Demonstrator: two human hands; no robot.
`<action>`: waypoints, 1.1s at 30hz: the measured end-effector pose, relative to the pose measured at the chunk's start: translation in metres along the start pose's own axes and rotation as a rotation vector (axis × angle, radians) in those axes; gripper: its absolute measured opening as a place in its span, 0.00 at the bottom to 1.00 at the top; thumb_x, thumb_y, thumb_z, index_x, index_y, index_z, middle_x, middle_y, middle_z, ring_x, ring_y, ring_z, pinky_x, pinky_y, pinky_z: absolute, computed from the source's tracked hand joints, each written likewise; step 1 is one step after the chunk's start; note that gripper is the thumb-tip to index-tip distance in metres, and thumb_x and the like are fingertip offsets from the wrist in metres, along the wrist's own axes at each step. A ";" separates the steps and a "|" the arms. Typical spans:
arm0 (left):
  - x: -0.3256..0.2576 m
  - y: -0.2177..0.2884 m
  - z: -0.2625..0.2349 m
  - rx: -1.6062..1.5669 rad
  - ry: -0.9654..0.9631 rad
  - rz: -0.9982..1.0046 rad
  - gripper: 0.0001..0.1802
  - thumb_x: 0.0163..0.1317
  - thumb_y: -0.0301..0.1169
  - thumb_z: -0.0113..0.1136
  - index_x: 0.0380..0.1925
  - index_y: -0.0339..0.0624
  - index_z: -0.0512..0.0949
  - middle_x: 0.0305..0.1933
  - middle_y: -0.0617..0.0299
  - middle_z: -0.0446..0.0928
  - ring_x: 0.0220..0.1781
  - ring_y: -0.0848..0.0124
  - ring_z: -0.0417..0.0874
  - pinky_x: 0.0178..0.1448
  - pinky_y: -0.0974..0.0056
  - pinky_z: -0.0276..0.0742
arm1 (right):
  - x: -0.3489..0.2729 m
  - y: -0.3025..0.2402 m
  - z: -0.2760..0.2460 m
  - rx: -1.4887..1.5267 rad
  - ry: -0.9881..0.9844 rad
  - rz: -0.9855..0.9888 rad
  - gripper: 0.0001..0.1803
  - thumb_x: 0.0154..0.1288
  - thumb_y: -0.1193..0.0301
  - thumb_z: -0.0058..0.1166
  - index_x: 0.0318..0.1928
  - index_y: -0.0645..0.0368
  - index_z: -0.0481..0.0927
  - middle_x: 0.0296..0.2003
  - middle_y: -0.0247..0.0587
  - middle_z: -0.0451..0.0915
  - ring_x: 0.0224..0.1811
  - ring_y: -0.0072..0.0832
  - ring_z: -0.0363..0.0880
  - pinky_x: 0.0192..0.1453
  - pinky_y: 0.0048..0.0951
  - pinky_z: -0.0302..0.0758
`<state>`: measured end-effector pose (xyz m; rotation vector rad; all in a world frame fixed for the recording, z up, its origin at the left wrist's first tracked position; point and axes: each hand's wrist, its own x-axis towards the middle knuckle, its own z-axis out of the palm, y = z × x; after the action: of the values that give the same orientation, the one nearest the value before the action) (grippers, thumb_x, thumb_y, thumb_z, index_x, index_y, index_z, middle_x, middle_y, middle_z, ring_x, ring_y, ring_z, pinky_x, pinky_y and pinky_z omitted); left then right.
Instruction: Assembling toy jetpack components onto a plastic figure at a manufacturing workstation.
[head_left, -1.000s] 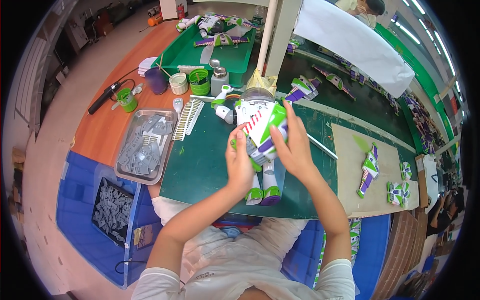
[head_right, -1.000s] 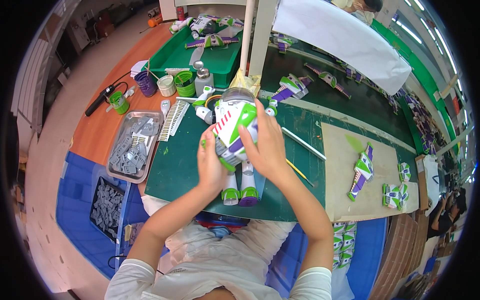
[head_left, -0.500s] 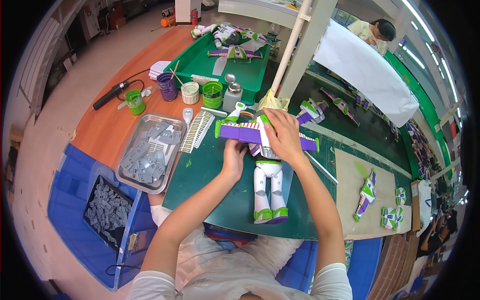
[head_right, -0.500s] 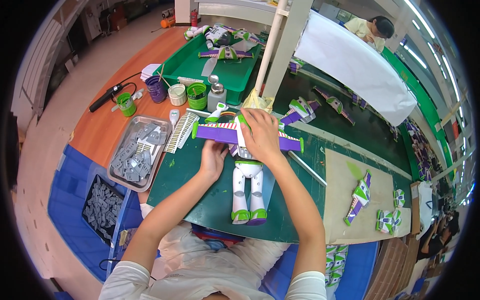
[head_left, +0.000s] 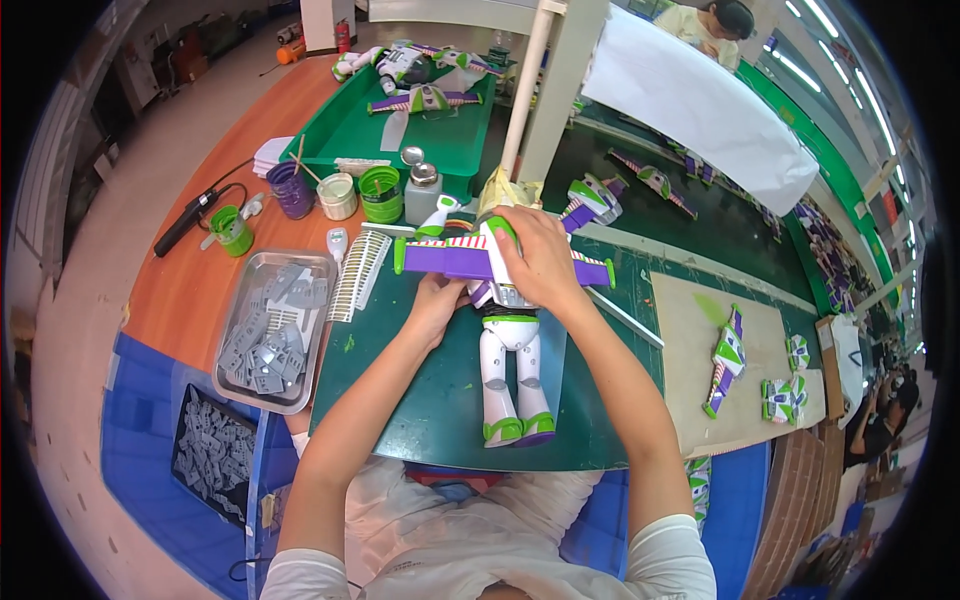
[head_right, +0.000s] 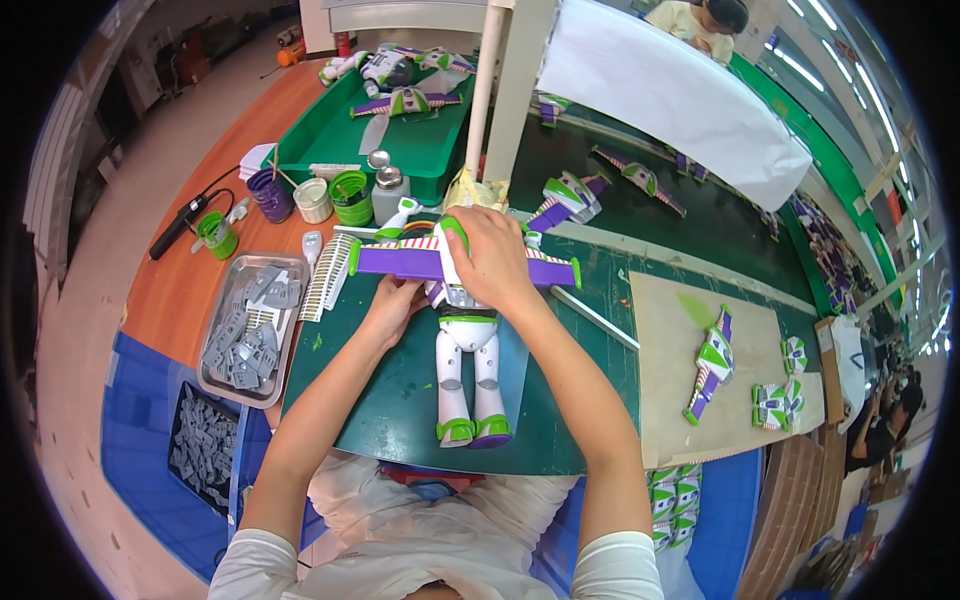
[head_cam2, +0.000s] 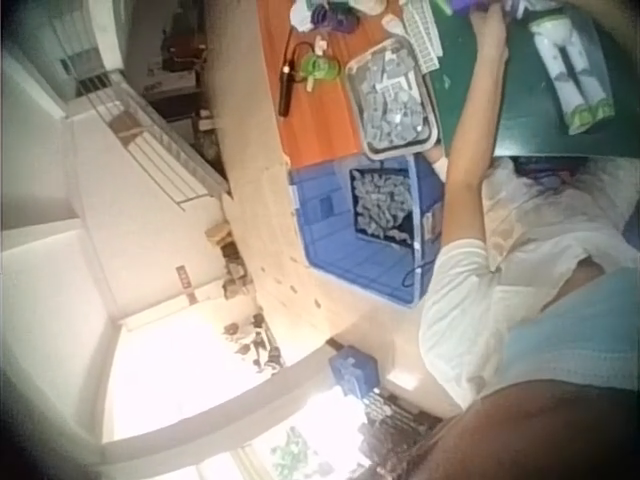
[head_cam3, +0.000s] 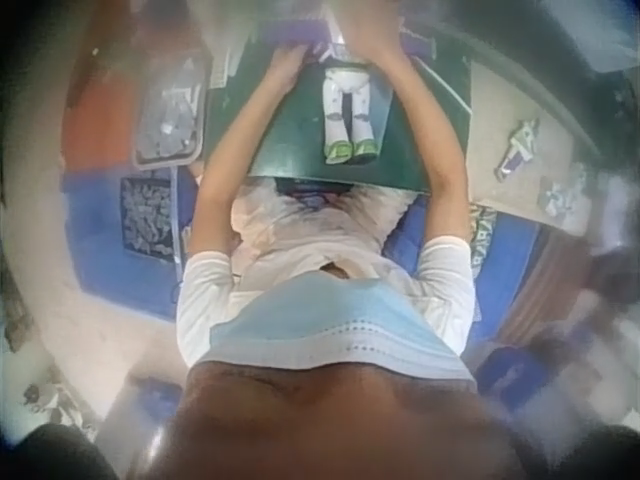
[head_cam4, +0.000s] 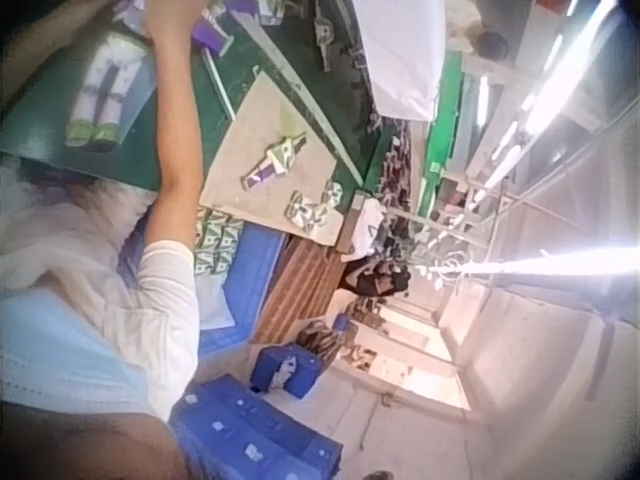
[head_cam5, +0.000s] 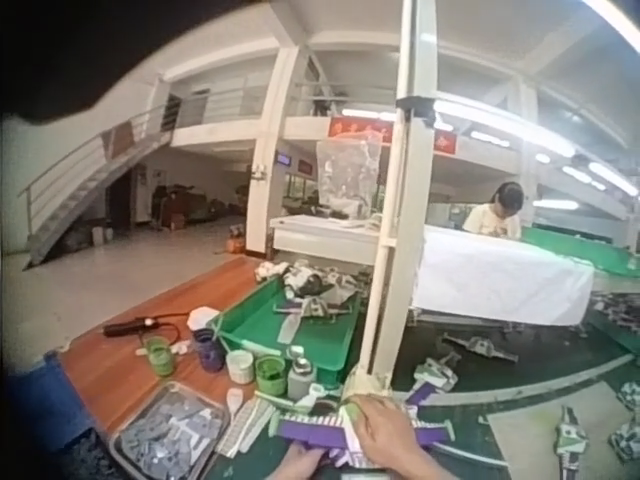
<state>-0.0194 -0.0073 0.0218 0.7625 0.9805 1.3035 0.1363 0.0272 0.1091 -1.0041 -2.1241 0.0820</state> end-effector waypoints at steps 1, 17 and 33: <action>0.000 0.000 0.001 -0.006 -0.008 0.012 0.20 0.65 0.33 0.54 0.53 0.36 0.66 0.50 0.56 0.73 0.49 0.68 0.78 0.49 0.65 0.78 | -0.001 0.001 0.000 -0.003 0.004 0.009 0.17 0.63 0.66 0.47 0.49 0.60 0.76 0.47 0.49 0.77 0.54 0.44 0.70 0.61 0.41 0.61; 0.031 0.079 -0.039 -0.180 0.149 0.511 0.17 0.65 0.42 0.44 0.41 0.40 0.73 0.45 0.61 0.75 0.49 0.69 0.74 0.50 0.61 0.66 | -0.002 -0.001 -0.003 -0.017 0.047 -0.002 0.16 0.63 0.66 0.48 0.47 0.60 0.76 0.44 0.46 0.78 0.51 0.42 0.71 0.57 0.41 0.61; -0.012 0.009 0.063 0.705 0.184 0.966 0.18 0.64 0.32 0.44 0.51 0.32 0.67 0.60 0.44 0.64 0.66 0.48 0.60 0.68 0.51 0.52 | -0.070 0.040 0.005 0.783 0.370 0.348 0.25 0.70 0.61 0.36 0.62 0.62 0.64 0.62 0.50 0.64 0.65 0.41 0.60 0.69 0.35 0.51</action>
<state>0.0341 -0.0134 0.0582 1.8356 1.3013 1.8725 0.1855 0.0078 0.0478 -0.8045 -1.3652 0.7714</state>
